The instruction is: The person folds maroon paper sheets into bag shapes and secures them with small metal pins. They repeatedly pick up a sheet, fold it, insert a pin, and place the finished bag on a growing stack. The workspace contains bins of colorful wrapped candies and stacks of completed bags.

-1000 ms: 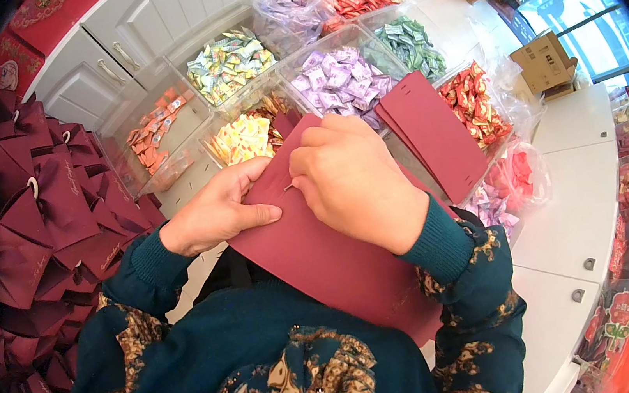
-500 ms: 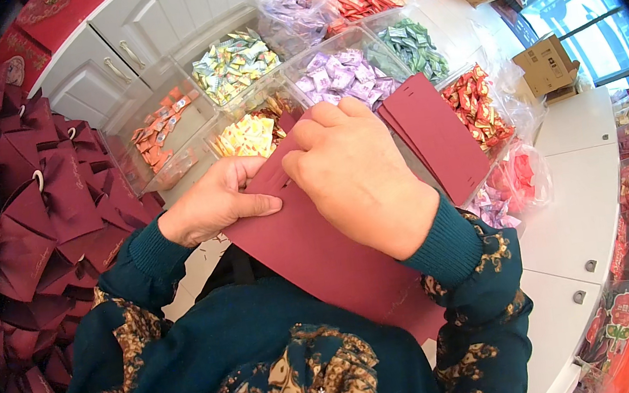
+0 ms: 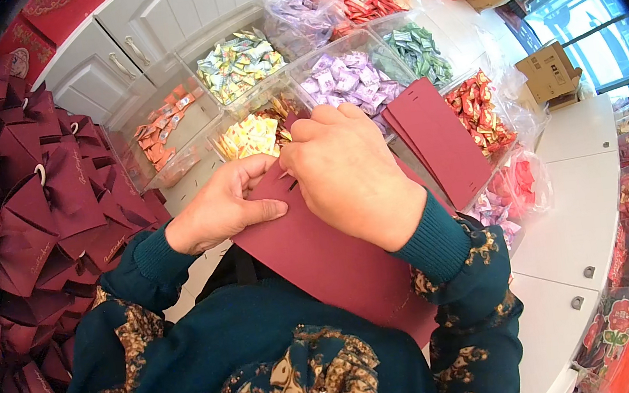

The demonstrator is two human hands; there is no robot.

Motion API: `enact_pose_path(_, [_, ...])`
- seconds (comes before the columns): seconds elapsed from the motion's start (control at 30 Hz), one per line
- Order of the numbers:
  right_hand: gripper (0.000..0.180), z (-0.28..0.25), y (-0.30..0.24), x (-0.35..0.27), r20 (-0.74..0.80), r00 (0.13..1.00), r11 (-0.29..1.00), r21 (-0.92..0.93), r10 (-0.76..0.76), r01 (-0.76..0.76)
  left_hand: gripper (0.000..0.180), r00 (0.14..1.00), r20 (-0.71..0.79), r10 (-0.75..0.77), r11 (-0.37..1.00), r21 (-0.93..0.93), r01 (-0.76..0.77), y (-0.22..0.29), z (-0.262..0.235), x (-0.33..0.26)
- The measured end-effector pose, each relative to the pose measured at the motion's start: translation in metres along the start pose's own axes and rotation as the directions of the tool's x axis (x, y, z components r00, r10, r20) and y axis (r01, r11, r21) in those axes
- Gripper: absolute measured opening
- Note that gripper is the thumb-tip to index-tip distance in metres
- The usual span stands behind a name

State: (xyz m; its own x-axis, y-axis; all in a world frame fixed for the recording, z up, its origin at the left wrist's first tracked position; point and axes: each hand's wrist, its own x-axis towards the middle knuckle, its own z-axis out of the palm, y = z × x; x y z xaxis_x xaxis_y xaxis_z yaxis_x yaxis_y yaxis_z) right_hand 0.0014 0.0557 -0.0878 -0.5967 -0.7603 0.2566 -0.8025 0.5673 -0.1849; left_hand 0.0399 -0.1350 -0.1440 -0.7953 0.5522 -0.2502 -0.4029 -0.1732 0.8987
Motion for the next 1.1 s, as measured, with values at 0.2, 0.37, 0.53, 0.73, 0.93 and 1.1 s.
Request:
enact_pose_path(0.2, [0.004,0.002,-0.006,0.003,0.033,0.999,0.987,-0.157,-0.024,0.029,0.036,0.997,-0.043,0.068,0.997,0.042,-0.066,-0.002,0.002,-0.001])
enact_pose_path(0.37, [0.005,0.005,-0.018,0.007,0.082,0.995,0.955,-0.288,-0.053,0.075,0.036,0.977,-0.060,0.205,0.956,0.229,-0.186,-0.011,-0.001,0.002])
enact_pose_path(0.53, [0.006,0.013,-0.007,0.004,0.077,0.996,0.977,-0.202,-0.049,0.064,0.039,0.991,-0.083,0.103,0.988,0.122,-0.093,-0.012,0.000,0.000])
enact_pose_path(0.73, [0.004,0.012,-0.003,0.006,0.103,0.994,0.989,-0.137,-0.035,0.049,0.042,0.996,-0.080,0.044,0.998,0.047,-0.040,-0.013,0.000,-0.001])
enact_pose_path(0.93, [0.006,0.012,-0.009,0.009,0.179,0.980,0.955,-0.262,-0.090,0.135,0.039,0.987,-0.096,0.130,0.981,0.155,-0.115,-0.018,0.005,0.001])
enact_pose_path(1.1, [0.010,0.018,-0.018,0.006,0.140,0.982,0.888,-0.424,-0.128,0.176,0.033,0.983,-0.143,0.116,0.991,0.078,-0.106,-0.025,-0.001,0.007])
